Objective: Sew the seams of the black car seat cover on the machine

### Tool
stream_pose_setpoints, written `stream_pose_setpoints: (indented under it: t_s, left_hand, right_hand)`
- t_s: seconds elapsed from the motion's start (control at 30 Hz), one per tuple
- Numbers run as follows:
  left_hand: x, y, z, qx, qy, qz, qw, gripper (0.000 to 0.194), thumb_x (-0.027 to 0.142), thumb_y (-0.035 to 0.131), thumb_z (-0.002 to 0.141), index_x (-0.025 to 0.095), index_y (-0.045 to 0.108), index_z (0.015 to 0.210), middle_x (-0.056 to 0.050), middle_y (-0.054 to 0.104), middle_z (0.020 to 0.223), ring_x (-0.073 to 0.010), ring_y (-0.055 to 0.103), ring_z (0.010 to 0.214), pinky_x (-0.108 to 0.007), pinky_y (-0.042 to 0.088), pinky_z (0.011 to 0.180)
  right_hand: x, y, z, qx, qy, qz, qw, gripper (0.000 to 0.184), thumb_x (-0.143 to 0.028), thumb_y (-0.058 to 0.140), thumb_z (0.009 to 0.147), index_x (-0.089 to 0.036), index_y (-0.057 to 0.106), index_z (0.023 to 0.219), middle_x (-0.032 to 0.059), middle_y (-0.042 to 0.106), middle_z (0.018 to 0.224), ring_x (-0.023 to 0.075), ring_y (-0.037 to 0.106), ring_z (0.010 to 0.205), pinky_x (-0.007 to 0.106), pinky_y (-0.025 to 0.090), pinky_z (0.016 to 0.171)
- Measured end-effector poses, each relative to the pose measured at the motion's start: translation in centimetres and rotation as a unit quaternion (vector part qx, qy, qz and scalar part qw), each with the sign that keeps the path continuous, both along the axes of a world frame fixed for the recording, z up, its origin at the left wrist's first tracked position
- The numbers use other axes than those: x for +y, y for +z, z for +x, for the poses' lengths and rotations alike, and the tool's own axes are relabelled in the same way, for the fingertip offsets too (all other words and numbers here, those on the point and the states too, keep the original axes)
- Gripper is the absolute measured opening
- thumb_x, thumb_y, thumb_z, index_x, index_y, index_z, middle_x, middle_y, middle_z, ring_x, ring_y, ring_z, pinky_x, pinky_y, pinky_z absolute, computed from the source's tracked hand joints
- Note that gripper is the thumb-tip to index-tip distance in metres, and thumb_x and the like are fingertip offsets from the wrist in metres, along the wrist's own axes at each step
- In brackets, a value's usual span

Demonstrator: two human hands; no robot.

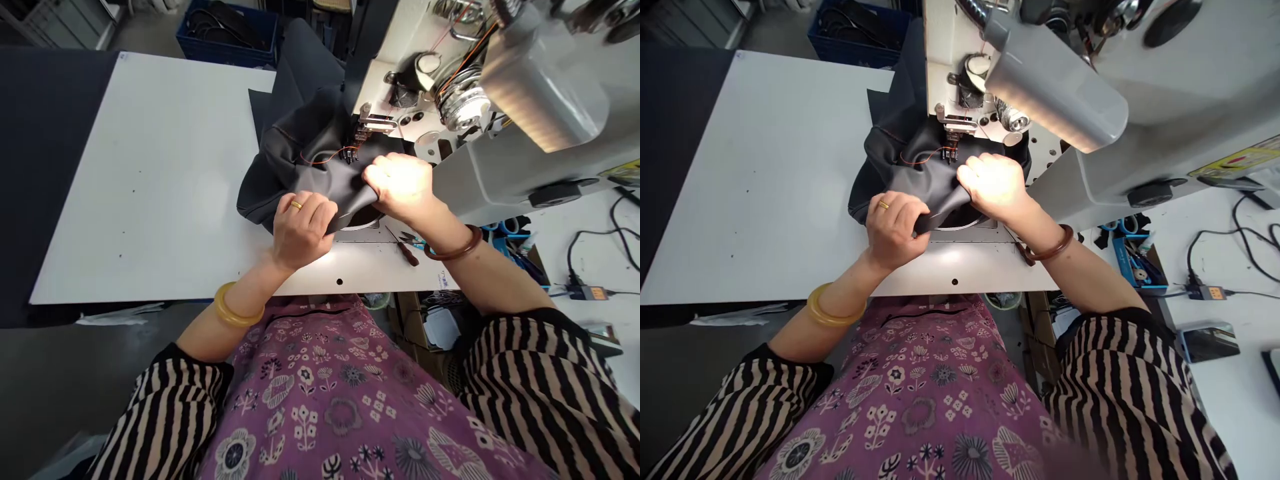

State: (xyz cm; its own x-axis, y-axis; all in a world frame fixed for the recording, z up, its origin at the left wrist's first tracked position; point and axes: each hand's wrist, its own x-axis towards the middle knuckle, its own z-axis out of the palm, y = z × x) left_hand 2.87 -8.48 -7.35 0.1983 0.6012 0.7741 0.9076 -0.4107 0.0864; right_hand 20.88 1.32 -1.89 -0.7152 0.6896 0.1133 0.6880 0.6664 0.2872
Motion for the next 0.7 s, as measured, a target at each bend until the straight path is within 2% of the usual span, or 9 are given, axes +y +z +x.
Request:
stream_pose_setpoints:
  t_s: [0.1,0.17,0.27,0.37,0.43,0.5,0.57,0.63,0.7]
  left_hand:
    - [0.2,0.2,0.1,-0.045,0.047,-0.063,0.996,0.038,0.008,0.049,0.081,0.022,0.058,0.115,-0.011,0.068,0.120,-0.0268,0.060,0.120,-0.047,0.043,0.102]
    - [0.6,0.4,0.0,-0.070,0.063,-0.095,0.991,0.039,0.007,0.046,0.085,0.023,0.058,0.119,-0.012,0.065,0.127,-0.0271,0.056,0.127,-0.051,0.038,0.109]
    - [1.6,0.7,-0.7,-0.063,0.062,-0.151,0.985,0.025,0.009,0.043,0.088,0.021,0.063,0.092,-0.010,0.071,0.110,-0.0263,0.064,0.113,-0.049,0.043,0.102]
    - [2.9,1.1,-1.4,-0.026,0.033,-0.185,0.982,0.022,0.008,0.043,0.084,0.021,0.055,0.070,-0.005,0.068,0.084,-0.0237,0.066,0.094,-0.043,0.046,0.093]
    - [3.7,1.5,-1.7,-0.007,0.012,-0.185,0.983,0.018,0.007,0.045,0.079,0.021,0.051,0.069,-0.004,0.064,0.076,-0.0230,0.065,0.088,-0.043,0.045,0.094]
    - [4.3,1.8,-1.9,0.010,0.003,-0.178,0.984,0.015,0.006,0.047,0.074,0.021,0.051,0.073,-0.003,0.060,0.072,-0.0224,0.063,0.081,-0.045,0.043,0.096]
    - [4.7,1.9,-2.3,0.026,0.009,-0.167,0.985,0.016,0.007,0.050,0.070,0.020,0.052,0.078,-0.002,0.057,0.070,-0.0207,0.060,0.071,-0.045,0.044,0.090]
    - [4.9,1.8,-2.9,0.033,0.025,-0.142,0.989,0.017,0.008,0.051,0.068,0.020,0.055,0.081,-0.003,0.057,0.071,-0.0179,0.055,0.061,-0.043,0.044,0.081]
    - [5.0,1.6,-3.5,0.045,0.039,-0.105,0.993,0.015,0.009,0.051,0.068,0.019,0.057,0.078,-0.003,0.057,0.070,-0.0165,0.052,0.057,-0.041,0.043,0.073]
  right_hand:
    - [-1.4,0.7,0.3,-0.035,0.016,-0.004,0.999,0.017,-0.020,0.047,0.079,-0.019,0.062,0.085,0.0095,0.063,0.075,0.0221,0.056,0.074,0.033,0.031,0.060]
    - [-2.5,0.9,0.7,-0.039,0.037,-0.022,0.998,0.015,-0.020,0.052,0.070,-0.018,0.061,0.083,0.0084,0.062,0.074,0.0217,0.056,0.074,0.032,0.028,0.058]
    - [-3.2,0.8,0.9,-0.021,0.028,-0.084,0.996,0.023,-0.018,0.056,0.062,-0.018,0.059,0.085,0.0073,0.062,0.078,0.0219,0.057,0.078,0.030,0.029,0.058]
    - [-2.8,0.6,0.6,0.017,-0.008,-0.140,0.990,0.036,-0.021,0.063,0.061,-0.016,0.057,0.096,0.0090,0.064,0.088,0.0244,0.059,0.084,0.030,0.035,0.062]
    - [-2.1,0.3,0.3,0.047,-0.051,-0.136,0.988,0.039,-0.026,0.064,0.066,-0.016,0.057,0.104,0.0101,0.064,0.089,0.0264,0.059,0.086,0.033,0.038,0.068]
    - [-1.3,0.2,-0.1,0.060,-0.099,-0.113,0.987,0.033,-0.026,0.058,0.075,-0.016,0.058,0.107,0.0106,0.064,0.086,0.0274,0.059,0.086,0.036,0.039,0.071]
    - [-0.8,0.4,-0.5,0.051,-0.121,-0.100,0.986,0.025,-0.022,0.050,0.082,-0.016,0.061,0.103,0.0115,0.064,0.085,0.0276,0.060,0.087,0.038,0.039,0.072]
    - [-0.4,0.9,-0.9,0.034,-0.109,-0.097,0.989,0.024,-0.020,0.040,0.088,-0.016,0.063,0.092,0.0127,0.064,0.087,0.0279,0.059,0.093,0.040,0.039,0.075]
    - [-0.2,1.5,-1.1,0.050,-0.069,-0.094,0.992,0.030,-0.018,0.034,0.092,-0.017,0.060,0.077,0.0132,0.064,0.089,0.0277,0.058,0.099,0.041,0.040,0.079]
